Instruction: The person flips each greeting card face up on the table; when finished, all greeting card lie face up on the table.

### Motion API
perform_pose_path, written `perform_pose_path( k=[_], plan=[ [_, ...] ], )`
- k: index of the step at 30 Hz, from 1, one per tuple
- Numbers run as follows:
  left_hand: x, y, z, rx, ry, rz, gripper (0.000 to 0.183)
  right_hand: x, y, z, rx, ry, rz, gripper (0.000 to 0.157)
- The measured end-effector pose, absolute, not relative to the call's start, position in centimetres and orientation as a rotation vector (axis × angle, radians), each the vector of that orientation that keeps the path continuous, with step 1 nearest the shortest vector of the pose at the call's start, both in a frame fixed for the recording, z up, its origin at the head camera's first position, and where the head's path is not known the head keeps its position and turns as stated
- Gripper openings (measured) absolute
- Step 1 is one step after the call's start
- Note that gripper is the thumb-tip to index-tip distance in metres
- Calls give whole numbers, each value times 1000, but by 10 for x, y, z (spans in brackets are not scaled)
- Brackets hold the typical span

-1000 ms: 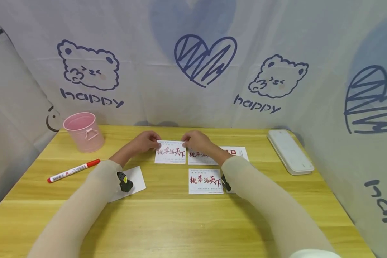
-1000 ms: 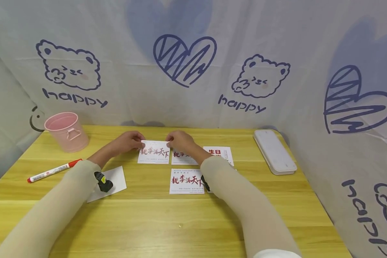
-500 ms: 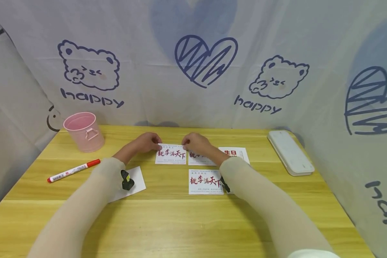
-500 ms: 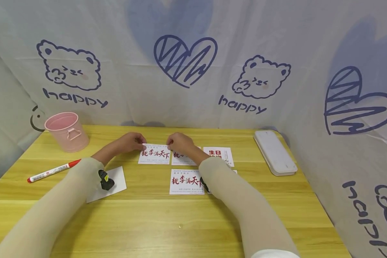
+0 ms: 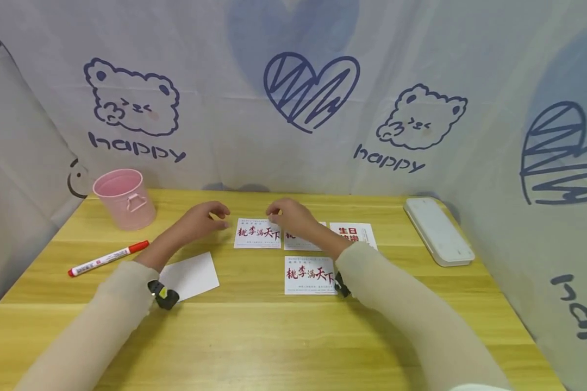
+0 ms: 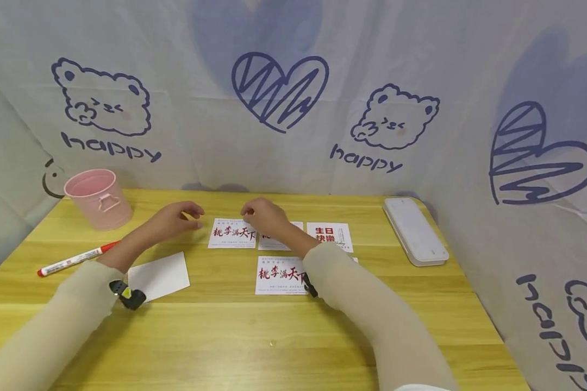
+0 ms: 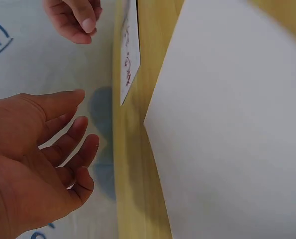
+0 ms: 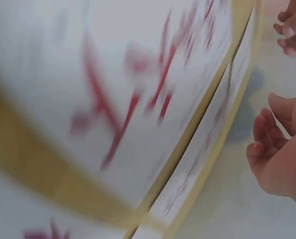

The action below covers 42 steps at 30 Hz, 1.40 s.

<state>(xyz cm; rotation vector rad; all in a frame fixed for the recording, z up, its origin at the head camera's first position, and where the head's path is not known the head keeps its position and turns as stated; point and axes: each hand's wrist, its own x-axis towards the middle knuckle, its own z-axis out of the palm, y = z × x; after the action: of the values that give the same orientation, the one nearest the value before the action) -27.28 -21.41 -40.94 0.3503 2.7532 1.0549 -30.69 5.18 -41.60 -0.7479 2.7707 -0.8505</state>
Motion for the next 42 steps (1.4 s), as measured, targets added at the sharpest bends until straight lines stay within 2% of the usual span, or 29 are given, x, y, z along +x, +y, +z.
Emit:
perform_pose_path(
  k=[8,15,23,31,37,42],
  plan=[
    [-206,-268,-394,304,2766,1044,40,-264,-3,-416,-949,2587,-832,21],
    [-173,-307,-406,281,2713,987,44,-250,-39,-425,-1022,2482,-781,29],
    [-164,-315,-420,352,2719,936,38,-249,-58,-432,-963,2500,-630,43],
    [-161,-314,-418,326,2705,937,33,-247,-63,-429,-939,2549,-540,40],
    [-161,-314,-417,315,2682,939,33,-242,-64,-425,-909,2572,-473,30],
    [-161,-310,-415,303,2632,974,36,-240,-64,-425,-902,2578,-454,42]
  ],
)
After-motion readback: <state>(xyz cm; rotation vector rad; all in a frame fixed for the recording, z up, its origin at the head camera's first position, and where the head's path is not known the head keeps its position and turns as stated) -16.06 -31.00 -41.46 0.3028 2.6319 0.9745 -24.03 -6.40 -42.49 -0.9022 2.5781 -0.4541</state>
